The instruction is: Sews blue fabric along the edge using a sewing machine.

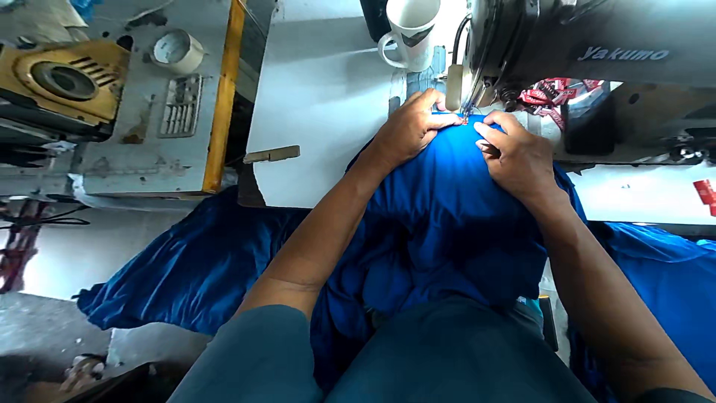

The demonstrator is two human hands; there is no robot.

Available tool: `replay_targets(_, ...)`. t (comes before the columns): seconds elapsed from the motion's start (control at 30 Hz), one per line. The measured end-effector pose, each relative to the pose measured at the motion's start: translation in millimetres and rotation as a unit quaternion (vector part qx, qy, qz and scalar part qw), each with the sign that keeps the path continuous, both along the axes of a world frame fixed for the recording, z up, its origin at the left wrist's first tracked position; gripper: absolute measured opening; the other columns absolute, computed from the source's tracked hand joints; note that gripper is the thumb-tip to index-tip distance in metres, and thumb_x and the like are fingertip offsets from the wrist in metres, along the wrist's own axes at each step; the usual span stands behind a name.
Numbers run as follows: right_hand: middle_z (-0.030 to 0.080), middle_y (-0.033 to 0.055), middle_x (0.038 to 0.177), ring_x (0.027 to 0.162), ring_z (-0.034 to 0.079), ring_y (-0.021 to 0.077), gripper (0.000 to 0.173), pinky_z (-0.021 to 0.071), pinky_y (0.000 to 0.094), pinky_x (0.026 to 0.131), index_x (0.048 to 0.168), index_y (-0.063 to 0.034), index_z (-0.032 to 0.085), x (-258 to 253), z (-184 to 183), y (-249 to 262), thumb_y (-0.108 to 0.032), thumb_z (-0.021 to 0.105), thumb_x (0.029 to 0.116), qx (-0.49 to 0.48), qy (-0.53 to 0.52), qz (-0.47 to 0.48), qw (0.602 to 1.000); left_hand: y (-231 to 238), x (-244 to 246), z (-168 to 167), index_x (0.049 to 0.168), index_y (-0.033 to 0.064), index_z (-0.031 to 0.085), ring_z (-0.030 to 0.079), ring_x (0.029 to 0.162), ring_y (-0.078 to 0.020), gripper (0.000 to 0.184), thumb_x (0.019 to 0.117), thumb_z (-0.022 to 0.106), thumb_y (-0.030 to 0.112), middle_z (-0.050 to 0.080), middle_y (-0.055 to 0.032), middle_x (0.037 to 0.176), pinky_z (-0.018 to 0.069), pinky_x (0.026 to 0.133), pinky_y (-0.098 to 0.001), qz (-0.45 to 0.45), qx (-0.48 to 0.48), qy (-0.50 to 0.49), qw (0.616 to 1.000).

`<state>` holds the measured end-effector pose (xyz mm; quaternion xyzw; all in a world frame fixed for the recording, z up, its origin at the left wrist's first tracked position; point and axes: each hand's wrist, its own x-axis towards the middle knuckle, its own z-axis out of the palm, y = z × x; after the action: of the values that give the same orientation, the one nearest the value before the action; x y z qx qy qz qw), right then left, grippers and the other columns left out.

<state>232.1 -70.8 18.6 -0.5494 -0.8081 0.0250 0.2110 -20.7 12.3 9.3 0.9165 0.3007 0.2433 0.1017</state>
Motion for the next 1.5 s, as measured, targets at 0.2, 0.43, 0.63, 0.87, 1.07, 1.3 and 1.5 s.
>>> replay_targets(0.2, 0.065, 0.0060, 0.136, 0.088, 0.071, 0.0280, 0.035, 0.0559, 0.0487, 0.063, 0.133, -0.0181, 0.070, 0.8, 0.9, 0.7, -0.026, 0.053, 0.1040, -0.003, 0.003, 0.002, 1.000, 1.1, 0.0, -0.7, 0.128, 0.0301, 0.074, 0.057, 0.117, -0.0266, 0.044, 0.1007, 0.048, 0.008, 0.063, -0.0105, 0.126, 0.0475, 0.101, -0.0379, -0.001, 0.000, -0.004, 1.000)
replay_targets(0.43, 0.064, 0.0062, 0.137, 0.091, 0.071, 0.0283, 0.034, 0.0568, 0.0504, 0.066, 0.133, -0.0181, 0.070, 1.2, 2.4, 2.7, -0.027, 0.054, 0.1038, -0.012, 0.006, 0.002, 1.000, 3.3, 0.3, 1.0, 0.128, 0.0314, 0.074, 0.057, 0.116, -0.0259, 0.045, 0.1002, 0.048, 0.008, 0.063, -0.0099, 0.125, 0.0483, 0.099, -0.0390, 0.002, -0.006, -0.006, 1.000)
replay_targets(0.63, 0.064, 0.0058, 0.138, 0.091, 0.071, 0.0279, 0.034, 0.0563, 0.0499, 0.066, 0.133, -0.0188, 0.071, 1.6, 1.2, 2.0, -0.026, 0.055, 0.1030, -0.012, 0.003, 0.000, 1.000, 3.4, 0.7, 1.0, 0.126, 0.0304, 0.075, 0.057, 0.118, -0.0253, 0.044, 0.1006, 0.048, 0.007, 0.063, -0.0092, 0.127, 0.0467, 0.102, -0.0384, 0.001, -0.009, -0.004, 1.000)
replay_targets(0.87, 0.064, 0.0054, 0.138, 0.091, 0.071, 0.0278, 0.035, 0.0562, 0.0492, 0.065, 0.133, -0.0196, 0.070, 1.9, 1.1, 3.5, -0.027, 0.053, 0.1036, -0.005, -0.003, -0.003, 1.000, 5.3, 0.6, -1.0, 0.126, 0.0305, 0.075, 0.057, 0.118, -0.0257, 0.043, 0.1015, 0.047, 0.008, 0.063, -0.0096, 0.126, 0.0477, 0.101, -0.0381, 0.000, 0.006, -0.011, 1.000)
replay_targets(1.07, 0.064, 0.0051, 0.139, 0.092, 0.071, 0.0278, 0.035, 0.0559, 0.0500, 0.066, 0.134, -0.0205, 0.070, 1.1, 1.1, 4.5, -0.026, 0.054, 0.1028, -0.011, -0.004, -0.008, 1.000, 3.3, 1.5, -0.5, 0.127, 0.0306, 0.075, 0.058, 0.116, -0.0257, 0.043, 0.1008, 0.048, 0.009, 0.063, -0.0095, 0.126, 0.0482, 0.099, -0.0386, 0.015, 0.002, -0.005, 1.000)
replay_targets(1.3, 0.065, 0.0057, 0.137, 0.092, 0.071, 0.0281, 0.035, 0.0557, 0.0500, 0.066, 0.133, -0.0203, 0.070, 1.0, -0.8, 5.2, -0.026, 0.053, 0.1036, 0.002, -0.003, -0.004, 1.000, 3.9, 1.1, -1.0, 0.126, 0.0295, 0.075, 0.058, 0.117, -0.0253, 0.043, 0.1005, 0.049, 0.008, 0.064, -0.0088, 0.125, 0.0473, 0.101, -0.0380, 0.013, 0.000, -0.007, 1.000)
replay_targets(1.5, 0.065, 0.0059, 0.136, 0.088, 0.071, 0.0277, 0.035, 0.0557, 0.0490, 0.063, 0.134, -0.0189, 0.070, -0.7, -1.3, 4.9, -0.024, 0.054, 0.1028, 0.015, -0.006, -0.003, 1.000, 3.8, 0.2, -1.4, 0.126, 0.0300, 0.075, 0.057, 0.120, -0.0245, 0.042, 0.1004, 0.049, 0.009, 0.064, -0.0073, 0.127, 0.0472, 0.103, -0.0385, 0.014, -0.002, -0.021, 1.000)
